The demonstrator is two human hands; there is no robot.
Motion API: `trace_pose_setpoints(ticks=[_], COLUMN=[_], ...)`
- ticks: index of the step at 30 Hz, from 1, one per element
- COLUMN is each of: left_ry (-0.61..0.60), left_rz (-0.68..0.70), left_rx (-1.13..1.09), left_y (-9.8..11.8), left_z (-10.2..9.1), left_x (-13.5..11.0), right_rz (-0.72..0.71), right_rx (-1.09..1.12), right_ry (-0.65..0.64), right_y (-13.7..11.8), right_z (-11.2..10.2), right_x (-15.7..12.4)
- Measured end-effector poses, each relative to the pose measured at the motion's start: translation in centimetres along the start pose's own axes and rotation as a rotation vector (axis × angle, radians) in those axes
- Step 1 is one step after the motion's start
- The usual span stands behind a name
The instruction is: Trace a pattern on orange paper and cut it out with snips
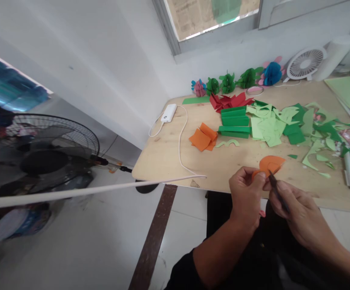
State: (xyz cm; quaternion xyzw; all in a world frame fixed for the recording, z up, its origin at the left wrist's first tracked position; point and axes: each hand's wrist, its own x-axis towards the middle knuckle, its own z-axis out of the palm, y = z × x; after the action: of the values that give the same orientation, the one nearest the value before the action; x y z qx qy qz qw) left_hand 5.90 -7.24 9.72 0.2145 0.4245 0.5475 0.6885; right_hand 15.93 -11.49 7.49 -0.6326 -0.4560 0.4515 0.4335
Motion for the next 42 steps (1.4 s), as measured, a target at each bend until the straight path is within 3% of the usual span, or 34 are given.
trace_pose_setpoints(ticks=[25, 42], left_ry=[-0.045, -0.016], left_rz=[0.005, -0.067], left_rx=[0.027, -0.056], left_y=[-0.25, -0.11], left_z=[-0.27, 0.13], left_x=[0.23, -0.24], right_rz=[-0.003, -0.012], right_rx=[-0.014, -0.03], right_ry=[0.001, 0.015], right_y=[-0.19, -0.01], right_z=[-0.22, -0.19], right_x=[-0.06, -0.23])
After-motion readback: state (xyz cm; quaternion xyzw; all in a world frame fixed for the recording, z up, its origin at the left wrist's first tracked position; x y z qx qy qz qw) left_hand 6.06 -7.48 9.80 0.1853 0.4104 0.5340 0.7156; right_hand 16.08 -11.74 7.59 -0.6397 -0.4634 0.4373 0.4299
